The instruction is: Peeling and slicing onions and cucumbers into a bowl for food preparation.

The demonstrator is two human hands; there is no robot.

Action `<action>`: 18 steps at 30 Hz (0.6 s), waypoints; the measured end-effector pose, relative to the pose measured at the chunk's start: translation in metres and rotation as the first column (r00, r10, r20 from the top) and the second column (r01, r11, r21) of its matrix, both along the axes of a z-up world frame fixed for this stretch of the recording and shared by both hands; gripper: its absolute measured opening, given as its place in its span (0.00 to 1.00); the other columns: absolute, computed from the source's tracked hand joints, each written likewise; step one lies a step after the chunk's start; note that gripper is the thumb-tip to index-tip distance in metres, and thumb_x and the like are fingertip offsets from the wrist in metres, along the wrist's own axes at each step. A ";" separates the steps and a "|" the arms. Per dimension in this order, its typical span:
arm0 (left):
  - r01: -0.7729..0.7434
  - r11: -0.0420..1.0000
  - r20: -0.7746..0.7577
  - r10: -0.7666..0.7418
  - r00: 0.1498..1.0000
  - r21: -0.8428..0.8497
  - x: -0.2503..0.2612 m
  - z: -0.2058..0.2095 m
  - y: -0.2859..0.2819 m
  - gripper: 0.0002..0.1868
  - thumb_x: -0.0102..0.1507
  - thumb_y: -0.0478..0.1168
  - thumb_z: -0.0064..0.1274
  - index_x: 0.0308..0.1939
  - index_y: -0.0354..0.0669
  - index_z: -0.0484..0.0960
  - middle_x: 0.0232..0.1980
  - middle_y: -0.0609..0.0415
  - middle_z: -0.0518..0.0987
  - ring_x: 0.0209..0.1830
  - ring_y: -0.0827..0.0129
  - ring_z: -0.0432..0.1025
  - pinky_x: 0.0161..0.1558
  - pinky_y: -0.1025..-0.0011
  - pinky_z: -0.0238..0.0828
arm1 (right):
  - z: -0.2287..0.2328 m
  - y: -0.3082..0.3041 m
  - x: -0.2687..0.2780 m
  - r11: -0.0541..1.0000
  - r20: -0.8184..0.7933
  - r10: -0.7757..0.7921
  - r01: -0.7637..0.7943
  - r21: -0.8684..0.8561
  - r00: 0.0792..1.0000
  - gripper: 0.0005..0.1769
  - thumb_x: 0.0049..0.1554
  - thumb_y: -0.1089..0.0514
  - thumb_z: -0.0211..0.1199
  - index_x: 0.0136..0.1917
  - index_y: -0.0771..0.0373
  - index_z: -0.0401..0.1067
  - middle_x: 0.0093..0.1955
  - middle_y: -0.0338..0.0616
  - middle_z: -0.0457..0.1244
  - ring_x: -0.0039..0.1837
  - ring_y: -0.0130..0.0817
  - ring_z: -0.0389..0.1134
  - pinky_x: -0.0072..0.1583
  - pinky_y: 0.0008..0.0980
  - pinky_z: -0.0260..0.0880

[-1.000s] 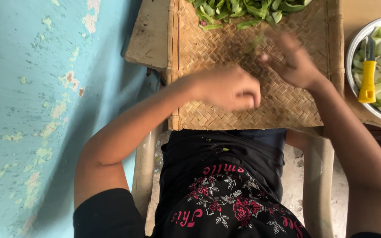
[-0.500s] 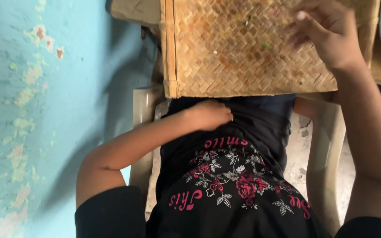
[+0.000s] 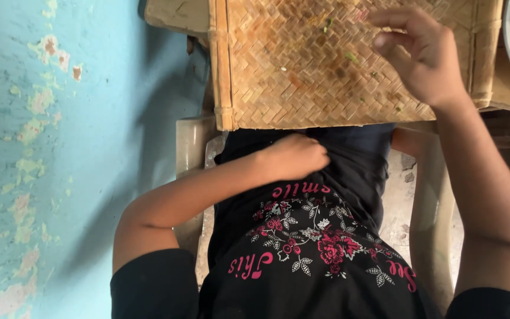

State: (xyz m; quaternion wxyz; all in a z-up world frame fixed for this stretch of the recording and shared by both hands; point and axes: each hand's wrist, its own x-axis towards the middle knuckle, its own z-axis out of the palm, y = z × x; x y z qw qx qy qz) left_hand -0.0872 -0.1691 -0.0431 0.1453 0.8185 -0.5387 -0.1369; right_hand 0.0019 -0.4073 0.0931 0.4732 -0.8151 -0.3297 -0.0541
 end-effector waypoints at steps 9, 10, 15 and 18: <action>-0.152 0.864 0.322 0.335 0.885 -0.479 0.108 0.112 0.000 0.03 0.65 0.33 0.55 0.39 0.42 0.83 0.41 0.52 0.81 0.43 0.62 0.78 0.49 0.61 0.77 | 0.002 0.004 -0.015 0.947 -0.515 -0.154 0.275 0.167 0.843 0.13 0.69 0.63 0.58 0.64 0.73 0.69 0.61 0.49 0.69 0.63 0.33 0.72 0.67 0.34 0.76; -0.216 0.922 0.452 0.350 0.821 -0.321 0.115 0.121 0.001 0.02 0.64 0.35 0.57 0.39 0.46 0.84 0.49 0.53 0.80 0.51 0.62 0.75 0.56 0.58 0.74 | 0.003 0.005 -0.018 0.946 -0.555 -0.153 0.284 0.158 0.818 0.13 0.68 0.62 0.57 0.63 0.72 0.70 0.61 0.49 0.70 0.63 0.33 0.72 0.68 0.33 0.74; -0.361 0.876 0.627 0.482 0.613 -0.321 0.092 0.177 0.000 0.34 0.44 0.42 0.68 0.56 0.53 0.81 0.69 0.50 0.73 0.68 0.56 0.67 0.65 0.42 0.66 | -0.008 0.007 -0.033 0.941 -0.443 -0.109 0.236 0.242 0.890 0.11 0.70 0.64 0.58 0.62 0.73 0.72 0.62 0.52 0.70 0.72 0.35 0.69 0.75 0.35 0.66; -0.097 0.645 -0.257 -0.160 0.953 -0.758 -0.033 0.171 -0.019 0.32 0.65 0.58 0.65 0.65 0.47 0.73 0.72 0.50 0.71 0.73 0.58 0.68 0.76 0.59 0.70 | -0.002 0.014 -0.045 0.913 -0.507 -0.212 0.354 0.201 0.836 0.13 0.66 0.65 0.58 0.62 0.72 0.72 0.61 0.49 0.68 0.64 0.33 0.69 0.66 0.36 0.69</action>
